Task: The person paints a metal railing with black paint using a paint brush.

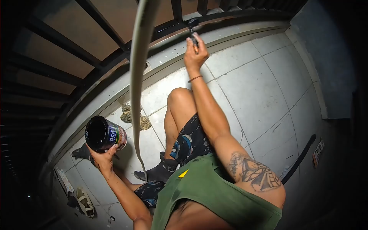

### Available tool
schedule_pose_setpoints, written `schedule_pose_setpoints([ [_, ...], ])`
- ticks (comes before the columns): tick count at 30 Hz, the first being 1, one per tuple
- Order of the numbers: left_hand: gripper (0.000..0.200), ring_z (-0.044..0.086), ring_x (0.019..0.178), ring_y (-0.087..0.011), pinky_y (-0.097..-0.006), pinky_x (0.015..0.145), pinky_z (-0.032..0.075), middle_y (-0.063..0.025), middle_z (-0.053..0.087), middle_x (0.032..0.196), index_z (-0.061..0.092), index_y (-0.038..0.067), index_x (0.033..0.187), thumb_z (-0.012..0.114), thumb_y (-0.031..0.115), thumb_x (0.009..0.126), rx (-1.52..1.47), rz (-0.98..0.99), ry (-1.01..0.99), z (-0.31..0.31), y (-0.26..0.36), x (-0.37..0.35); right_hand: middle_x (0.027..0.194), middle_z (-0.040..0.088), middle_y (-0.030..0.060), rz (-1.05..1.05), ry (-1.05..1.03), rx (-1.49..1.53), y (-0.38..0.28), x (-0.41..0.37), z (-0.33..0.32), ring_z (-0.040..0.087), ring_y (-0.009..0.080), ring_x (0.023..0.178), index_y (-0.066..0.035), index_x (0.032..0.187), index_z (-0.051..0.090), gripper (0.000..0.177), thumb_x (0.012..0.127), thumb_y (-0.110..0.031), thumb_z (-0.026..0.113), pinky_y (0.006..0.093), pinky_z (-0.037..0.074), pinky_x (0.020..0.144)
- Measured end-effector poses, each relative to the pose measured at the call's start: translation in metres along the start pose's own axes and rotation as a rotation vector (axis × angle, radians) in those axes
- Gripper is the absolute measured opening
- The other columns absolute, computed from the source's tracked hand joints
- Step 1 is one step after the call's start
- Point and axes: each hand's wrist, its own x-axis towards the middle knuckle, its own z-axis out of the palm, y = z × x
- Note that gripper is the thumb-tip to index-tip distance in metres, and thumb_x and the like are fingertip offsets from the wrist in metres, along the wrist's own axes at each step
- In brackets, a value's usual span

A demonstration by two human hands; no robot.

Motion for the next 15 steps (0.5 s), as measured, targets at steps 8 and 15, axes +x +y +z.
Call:
schedule_pose_setpoints([
  [8, 0.094, 0.057, 0.108, -0.0217, -0.0344, 0.094, 0.049, -0.0110, 0.055, 0.121, 0.040, 0.001, 0.132, 0.091, 0.009, 0.053, -0.064, 0.047, 0.005, 0.012, 0.011, 0.003, 0.093, 0.071, 0.0107, 0.044, -0.055, 0.197, -0.012, -0.009, -0.048, 0.065, 0.0144, 0.076, 0.000, 0.103, 0.068, 0.019, 0.086, -0.008, 0.068, 0.0259, 0.052, 0.070],
  [15, 0.093, 0.056, 0.108, -0.0207, -0.0342, 0.096, 0.047, -0.0100, 0.054, 0.120, 0.043, 0.003, 0.130, 0.091, 0.008, 0.051, -0.047, -0.026, 0.038, -0.004, 0.004, -0.002, 0.095, 0.071, 0.0151, -0.006, 0.024, 0.036, -0.008, -0.012, 0.007, 0.069, 0.0241, 0.085, 0.000, 0.104, 0.067, 0.027, 0.083, -0.015, 0.072, 0.0314, 0.053, 0.076],
])
